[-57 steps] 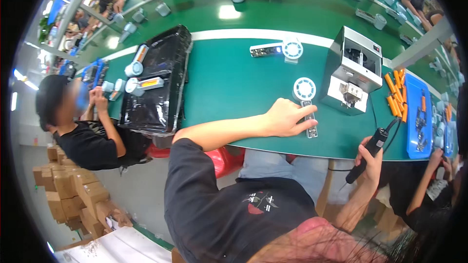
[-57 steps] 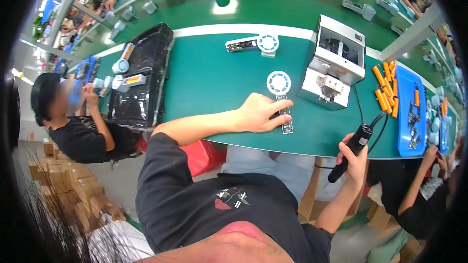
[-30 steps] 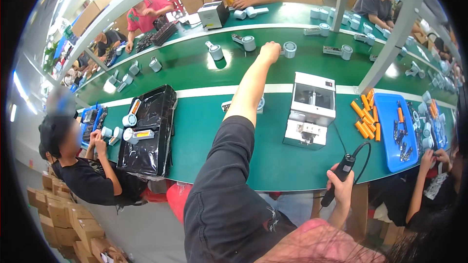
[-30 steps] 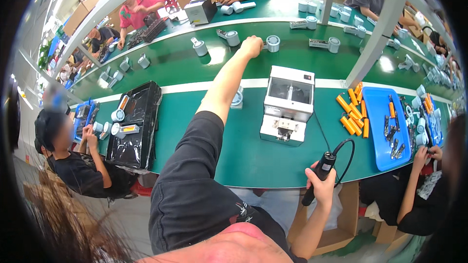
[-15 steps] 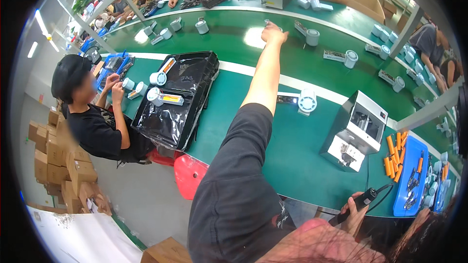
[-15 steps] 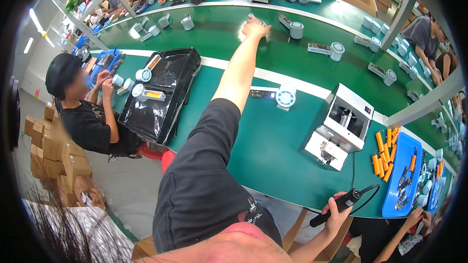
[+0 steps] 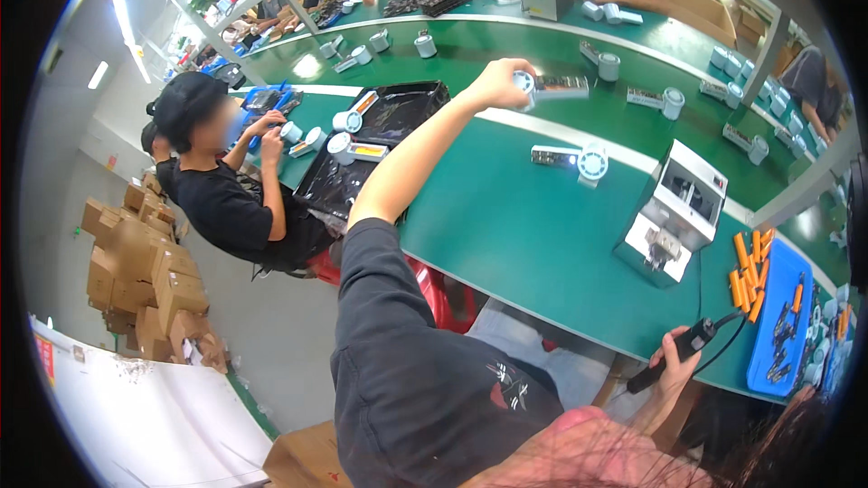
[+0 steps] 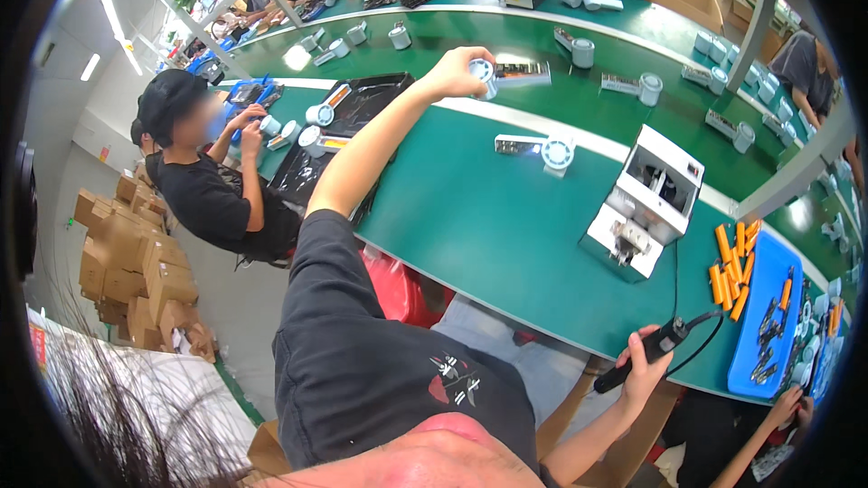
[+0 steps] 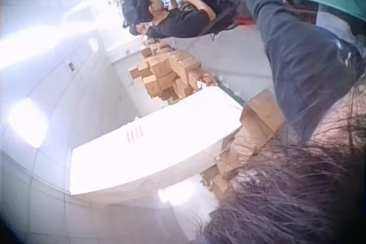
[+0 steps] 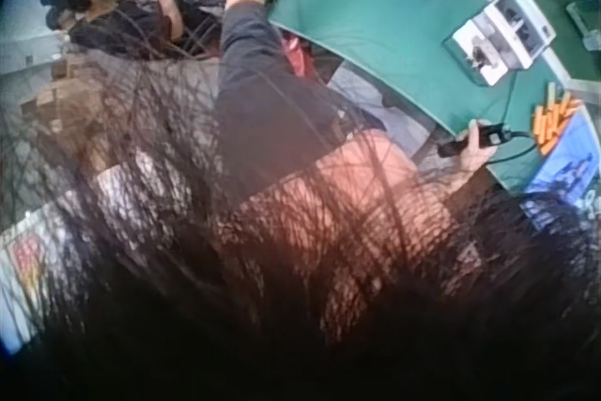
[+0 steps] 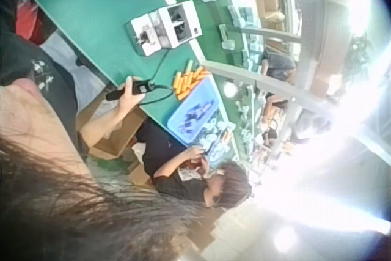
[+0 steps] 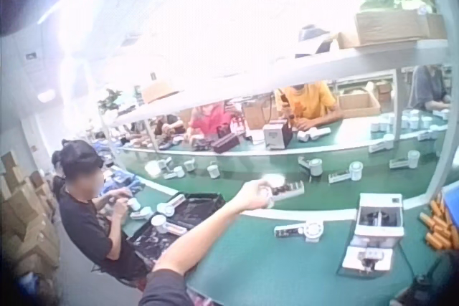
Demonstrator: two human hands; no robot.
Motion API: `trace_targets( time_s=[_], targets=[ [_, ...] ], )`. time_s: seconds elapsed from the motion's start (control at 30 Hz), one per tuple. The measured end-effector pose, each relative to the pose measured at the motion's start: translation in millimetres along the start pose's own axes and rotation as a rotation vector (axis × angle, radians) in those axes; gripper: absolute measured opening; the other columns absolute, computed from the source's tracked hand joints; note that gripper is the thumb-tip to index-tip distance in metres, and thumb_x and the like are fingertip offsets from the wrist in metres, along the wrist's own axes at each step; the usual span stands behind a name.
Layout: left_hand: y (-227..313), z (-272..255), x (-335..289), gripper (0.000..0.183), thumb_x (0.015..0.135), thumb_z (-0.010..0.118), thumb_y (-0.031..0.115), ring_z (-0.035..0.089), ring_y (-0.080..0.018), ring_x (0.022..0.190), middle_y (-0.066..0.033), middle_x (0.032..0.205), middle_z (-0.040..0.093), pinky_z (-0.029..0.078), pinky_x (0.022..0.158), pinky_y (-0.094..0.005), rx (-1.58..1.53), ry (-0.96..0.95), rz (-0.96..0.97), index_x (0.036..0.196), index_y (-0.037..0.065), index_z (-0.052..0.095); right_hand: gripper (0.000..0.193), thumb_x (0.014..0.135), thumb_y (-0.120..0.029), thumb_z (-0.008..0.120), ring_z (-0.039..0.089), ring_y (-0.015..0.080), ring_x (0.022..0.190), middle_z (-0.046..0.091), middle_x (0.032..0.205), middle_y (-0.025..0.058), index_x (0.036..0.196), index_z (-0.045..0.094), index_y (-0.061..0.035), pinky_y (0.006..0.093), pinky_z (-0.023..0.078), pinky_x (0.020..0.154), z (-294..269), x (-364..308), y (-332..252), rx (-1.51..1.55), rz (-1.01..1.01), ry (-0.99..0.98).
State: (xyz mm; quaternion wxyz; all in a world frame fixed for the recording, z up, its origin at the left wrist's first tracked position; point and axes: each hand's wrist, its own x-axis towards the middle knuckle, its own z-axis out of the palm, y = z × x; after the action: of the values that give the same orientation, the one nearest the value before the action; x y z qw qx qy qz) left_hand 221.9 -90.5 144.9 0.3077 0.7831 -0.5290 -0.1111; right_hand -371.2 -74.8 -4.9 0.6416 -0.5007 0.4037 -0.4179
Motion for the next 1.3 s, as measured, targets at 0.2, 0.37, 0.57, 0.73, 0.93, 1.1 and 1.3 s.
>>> trace_targets(
  time_s=[0.2, 0.37, 0.57, 0.73, 0.93, 1.1, 1.3],
  targets=[
    [41.6, 55.5, -135.2, 0.049, 0.059, 0.066, -0.005, 0.068, -0.032, 0.106, -0.0126, 0.103, 0.071, 0.054, 0.096, -0.0401, -0.129, -0.392, 0.533, 0.106, 0.004, 0.074, 0.023, 0.094, -0.006, 0.076, 0.055, 0.012, 0.054, 0.058, 0.081, 0.0049, 0.107, 0.058, -0.0007, 0.027, 0.046, 0.048, 2.8, 4.1, -0.3, -0.011, -0.058, -0.058],
    [62.4, 117.3, -177.0, 0.047, 0.057, 0.064, -0.008, 0.067, -0.0384, 0.112, -0.0167, 0.112, 0.072, 0.055, 0.096, -0.046, 0.003, -0.381, 0.551, 0.102, 0.003, 0.073, 0.022, 0.093, -0.009, 0.079, 0.056, 0.0111, 0.053, 0.059, 0.078, 0.0027, 0.102, 0.06, -0.0018, 0.0274, 0.046, 0.047, 0.3, 8.0, 0.9, -0.026, -0.091, -0.103],
    [85.9, 115.8, -229.5, 0.07, 0.066, 0.061, -0.011, 0.062, -0.0483, 0.117, -0.0233, 0.121, 0.068, 0.051, 0.106, -0.0518, 0.143, 0.247, 0.612, 0.134, 0.004, 0.063, 0.021, 0.093, -0.011, 0.08, 0.055, 0.0101, 0.052, 0.058, 0.074, 0.0011, 0.099, 0.061, -0.0033, 0.0268, 0.044, 0.047, -4.7, 8.6, 0.4, -0.035, -0.097, -0.122],
    [61.1, 101.3, -389.5, 0.036, 0.072, 0.063, -0.005, 0.062, -0.0398, 0.088, -0.0161, 0.095, 0.063, 0.053, 0.076, -0.0499, 0.161, 0.072, 0.575, 0.106, 0.004, 0.063, 0.021, 0.093, -0.012, 0.081, 0.055, 0.0097, 0.051, 0.06, 0.073, 0.0014, 0.097, 0.062, -0.0036, 0.0267, 0.043, 0.047, -1.1, 5.4, 3.7, -0.036, -0.154, -0.099],
    [-19.0, 129.3, -577.2, 0.043, 0.092, 0.068, 0.025, 0.072, -0.0437, 0.103, -0.0231, 0.109, 0.074, 0.053, 0.084, -0.0536, 0.054, -0.682, 0.044, 0.127, 0.002, 0.062, 0.023, 0.092, -0.014, 0.083, 0.055, 0.0092, 0.05, 0.059, 0.07, 0.0002, 0.095, 0.063, -0.0037, 0.0263, 0.042, 0.047, 7.5, 0.5, 2.3, -0.066, -0.132, -0.054],
    [-3.7, 136.1, -558.4, 0.046, 0.092, 0.064, 0.022, 0.071, -0.0465, 0.096, -0.0264, 0.101, 0.074, 0.054, 0.084, -0.0548, -0.071, -0.761, -0.13, 0.133, 0.002, 0.059, 0.027, 0.092, -0.013, 0.083, 0.056, 0.0094, 0.055, 0.062, 0.077, 0.0021, 0.105, 0.061, -0.0036, 0.026, 0.045, 0.05, 4.4, 0.8, -3.3, -0.107, -0.099, -0.079],
    [-6.1, 138.4, -554.8, 0.056, 0.093, 0.066, 0.019, 0.074, -0.045, 0.086, -0.0252, 0.096, 0.074, 0.057, 0.082, -0.0539, 0.032, -0.809, -0.091, 0.144, 0.005, 0.049, 0.03, 0.091, -0.012, 0.083, 0.057, 0.0098, 0.056, 0.063, 0.082, 0.0035, 0.106, 0.059, -0.0035, 0.0265, 0.046, 0.049, 0.8, 1.9, -5.4, -0.082, -0.059, -0.09]
  ],
)
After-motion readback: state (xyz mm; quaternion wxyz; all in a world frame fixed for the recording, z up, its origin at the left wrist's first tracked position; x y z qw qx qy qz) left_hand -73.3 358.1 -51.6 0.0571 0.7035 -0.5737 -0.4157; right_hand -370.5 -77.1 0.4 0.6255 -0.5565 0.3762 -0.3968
